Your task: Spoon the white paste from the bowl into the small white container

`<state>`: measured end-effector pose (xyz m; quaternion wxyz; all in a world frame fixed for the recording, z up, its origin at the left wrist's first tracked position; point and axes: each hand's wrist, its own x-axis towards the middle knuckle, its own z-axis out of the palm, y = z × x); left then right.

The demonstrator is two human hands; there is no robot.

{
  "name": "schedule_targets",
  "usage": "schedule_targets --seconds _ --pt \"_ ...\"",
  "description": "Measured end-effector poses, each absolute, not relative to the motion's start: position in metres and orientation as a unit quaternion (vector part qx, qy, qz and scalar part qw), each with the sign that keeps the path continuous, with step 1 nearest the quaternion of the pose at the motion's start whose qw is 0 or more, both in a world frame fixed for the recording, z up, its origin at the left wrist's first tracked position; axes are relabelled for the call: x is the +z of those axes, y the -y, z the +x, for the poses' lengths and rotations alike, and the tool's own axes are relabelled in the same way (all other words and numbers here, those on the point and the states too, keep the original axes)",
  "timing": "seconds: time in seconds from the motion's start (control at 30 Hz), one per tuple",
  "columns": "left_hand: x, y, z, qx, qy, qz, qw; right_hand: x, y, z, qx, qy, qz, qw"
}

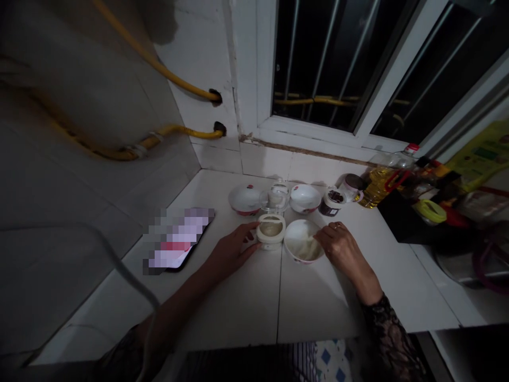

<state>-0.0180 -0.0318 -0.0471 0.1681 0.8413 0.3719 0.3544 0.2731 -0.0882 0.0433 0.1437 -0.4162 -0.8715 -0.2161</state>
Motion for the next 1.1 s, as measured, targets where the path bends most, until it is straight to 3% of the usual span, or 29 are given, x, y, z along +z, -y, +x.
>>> schedule_targets --seconds 0.47,0.67,0.83,0.97,1.1 --pt "-0.051 0.030 -0.017 0.356 -0.376 0.839 0.166 0.043 0.099 0.272 -0.219 0.844 -0.465 0.152" --pt "-0.049 0.031 -0.018 0.356 -0.376 0.839 0.168 0.030 0.089 0.265 -0.319 0.770 -0.525 0.173" --pt "-0.050 0.031 -0.018 0.356 -0.376 0.840 0.162 0.018 0.083 0.258 -0.285 0.761 -0.539 0.221" --pt "-0.050 0.031 -0.018 0.361 -0.377 0.837 0.162 0.017 0.081 0.254 -0.348 0.714 -0.564 0.226" --pt "-0.050 0.031 -0.019 0.358 -0.380 0.837 0.167 0.013 0.080 0.245 -0.276 0.758 -0.536 0.251"
